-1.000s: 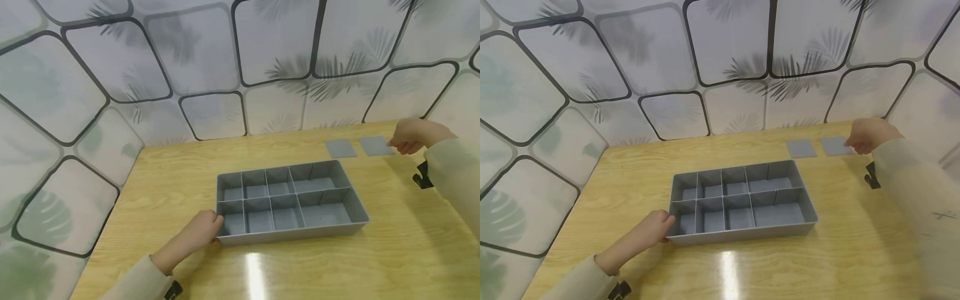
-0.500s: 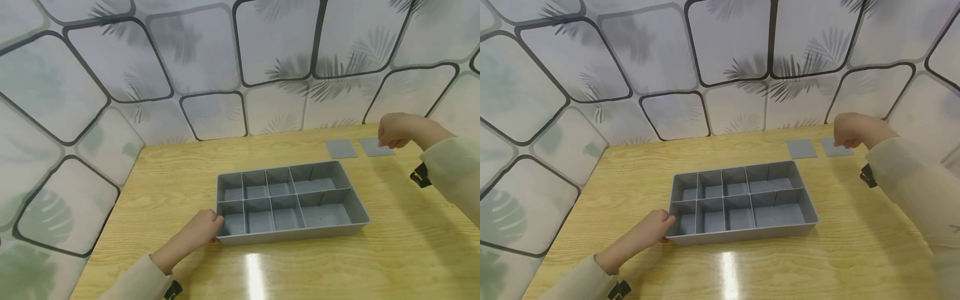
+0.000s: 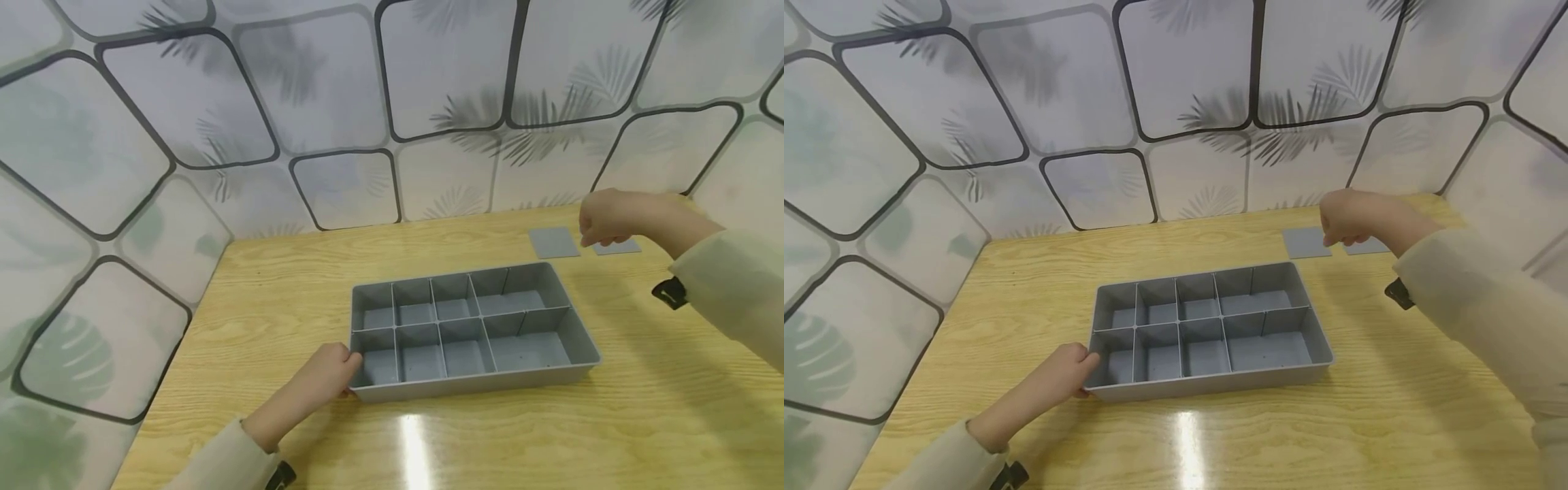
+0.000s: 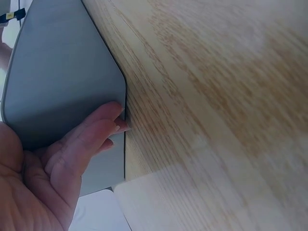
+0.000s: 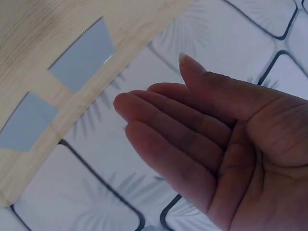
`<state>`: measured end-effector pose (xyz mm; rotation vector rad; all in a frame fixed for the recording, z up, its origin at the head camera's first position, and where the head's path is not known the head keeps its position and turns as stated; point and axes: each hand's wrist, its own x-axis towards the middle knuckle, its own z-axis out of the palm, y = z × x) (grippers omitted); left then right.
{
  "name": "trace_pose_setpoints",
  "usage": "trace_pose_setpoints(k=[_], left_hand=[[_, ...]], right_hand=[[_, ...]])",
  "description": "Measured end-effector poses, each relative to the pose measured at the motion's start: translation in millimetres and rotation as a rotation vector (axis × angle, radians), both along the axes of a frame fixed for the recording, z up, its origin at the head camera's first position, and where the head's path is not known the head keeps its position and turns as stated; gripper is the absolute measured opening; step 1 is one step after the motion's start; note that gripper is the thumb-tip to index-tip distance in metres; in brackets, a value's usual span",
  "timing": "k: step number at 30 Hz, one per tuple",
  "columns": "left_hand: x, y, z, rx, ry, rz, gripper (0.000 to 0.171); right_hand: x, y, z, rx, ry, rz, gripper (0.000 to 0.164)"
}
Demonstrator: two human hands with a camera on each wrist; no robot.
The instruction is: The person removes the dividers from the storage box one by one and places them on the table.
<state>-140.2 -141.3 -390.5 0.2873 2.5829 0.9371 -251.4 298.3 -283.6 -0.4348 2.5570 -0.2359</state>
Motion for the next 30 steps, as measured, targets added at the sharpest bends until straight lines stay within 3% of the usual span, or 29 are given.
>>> trace_pose_setpoints(k=[3,7,10,13,17,21,23,25,28,30], left_hand=[[0.3,0,-0.7,0.001,0.007,0.002,0.033],[0.2,0,-1.9,-0.009,0.019,0.001,0.033],[0.0,1,-2.0,-0.007,0.016,0.004,0.032],[-0.6,1,-1.8,0.006,0.003,0.015,0.031],[-1.6,2,-1.8,0.010,-0.005,0.030,0.030],[-1.8,2,-2.6,-0.008,0.008,0.029,0.031],[-1.3,2,-2.6,-0.011,0.014,0.027,0.031],[-0.9,3,-2.3,-0.012,0.022,0.023,0.031],[-0.2,3,-1.1,-0.014,0.024,0.026,0.031],[0.1,3,-0.1,-0.015,0.025,0.026,0.030]], right_hand=[[1.7,-11,0.2,-0.014,-0.023,0.028,0.033],[4.4,-25,1.7,-0.033,-0.046,0.060,0.020],[8.4,-35,4.5,-0.036,-0.010,0.102,0.037],[12.7,-47,6.5,-0.061,0.010,0.129,0.014],[19.5,-62,6.8,-0.118,0.044,0.186,0.034],[25.8,-78,2.8,-0.116,0.089,0.255,0.008],[27.6,-86,1.2,-0.089,0.110,0.292,0.023],[28.5,-95,-1.1,-0.077,0.122,0.329,0.011],[29.6,-105,-4.3,-0.104,0.138,0.407,0.016],[30.1,-112,-6.4,-0.140,0.138,0.461,0.028]])
